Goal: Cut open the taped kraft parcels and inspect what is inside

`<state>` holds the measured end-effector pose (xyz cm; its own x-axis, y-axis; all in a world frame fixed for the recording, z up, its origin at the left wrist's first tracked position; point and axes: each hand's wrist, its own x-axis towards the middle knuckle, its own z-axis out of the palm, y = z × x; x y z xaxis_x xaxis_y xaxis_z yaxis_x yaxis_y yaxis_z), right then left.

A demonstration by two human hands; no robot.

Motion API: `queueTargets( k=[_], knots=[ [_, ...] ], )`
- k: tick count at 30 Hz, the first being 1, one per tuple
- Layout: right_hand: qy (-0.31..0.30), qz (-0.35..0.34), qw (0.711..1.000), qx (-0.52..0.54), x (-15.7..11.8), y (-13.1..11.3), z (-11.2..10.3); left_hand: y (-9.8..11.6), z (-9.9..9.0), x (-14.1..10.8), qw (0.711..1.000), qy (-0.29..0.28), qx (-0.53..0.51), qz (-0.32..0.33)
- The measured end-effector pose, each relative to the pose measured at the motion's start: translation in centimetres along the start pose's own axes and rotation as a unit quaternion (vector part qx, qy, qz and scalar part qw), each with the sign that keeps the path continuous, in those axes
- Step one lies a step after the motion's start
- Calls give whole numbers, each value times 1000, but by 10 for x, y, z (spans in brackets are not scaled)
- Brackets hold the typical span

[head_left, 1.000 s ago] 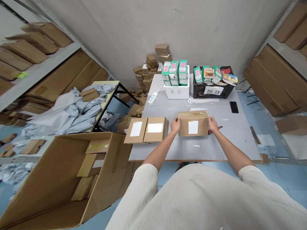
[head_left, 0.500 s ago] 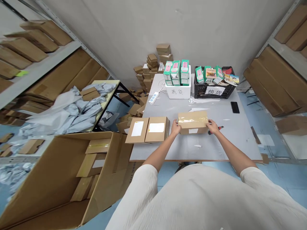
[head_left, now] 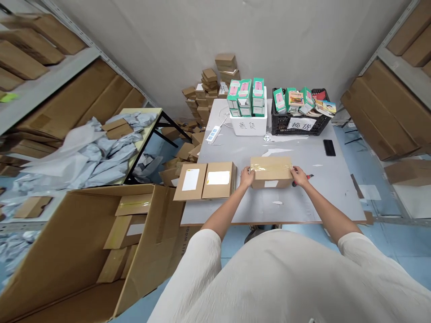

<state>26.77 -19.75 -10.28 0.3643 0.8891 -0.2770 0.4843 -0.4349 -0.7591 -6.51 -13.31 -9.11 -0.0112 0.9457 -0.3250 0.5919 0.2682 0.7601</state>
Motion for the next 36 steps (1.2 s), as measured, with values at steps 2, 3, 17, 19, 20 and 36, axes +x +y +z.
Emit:
queueTargets(
  k=[2, 3, 17, 19, 20, 36],
  knots=[
    [13, -2, 999, 32, 6, -4, 3, 6, 0, 7, 999, 1, -33, 1],
    [16, -2, 999, 49, 9, -7, 5, 10, 0, 10, 999, 0, -49, -1],
    [-7, -22, 989, 146, 23, -31, 13, 41, -12, 19, 994, -7, -111, 7],
    [-10, -41, 986, 162, 23, -35, 13, 43, -19, 21, 993, 0, -118, 20],
    [-14, -54, 983, 174, 23, -37, 13, 43, -22, 21, 993, 7, -119, 25],
    [13, -53, 997, 60, 8, -18, 11, 21, -18, 3, 999, 37, -14, -8]
  ],
)
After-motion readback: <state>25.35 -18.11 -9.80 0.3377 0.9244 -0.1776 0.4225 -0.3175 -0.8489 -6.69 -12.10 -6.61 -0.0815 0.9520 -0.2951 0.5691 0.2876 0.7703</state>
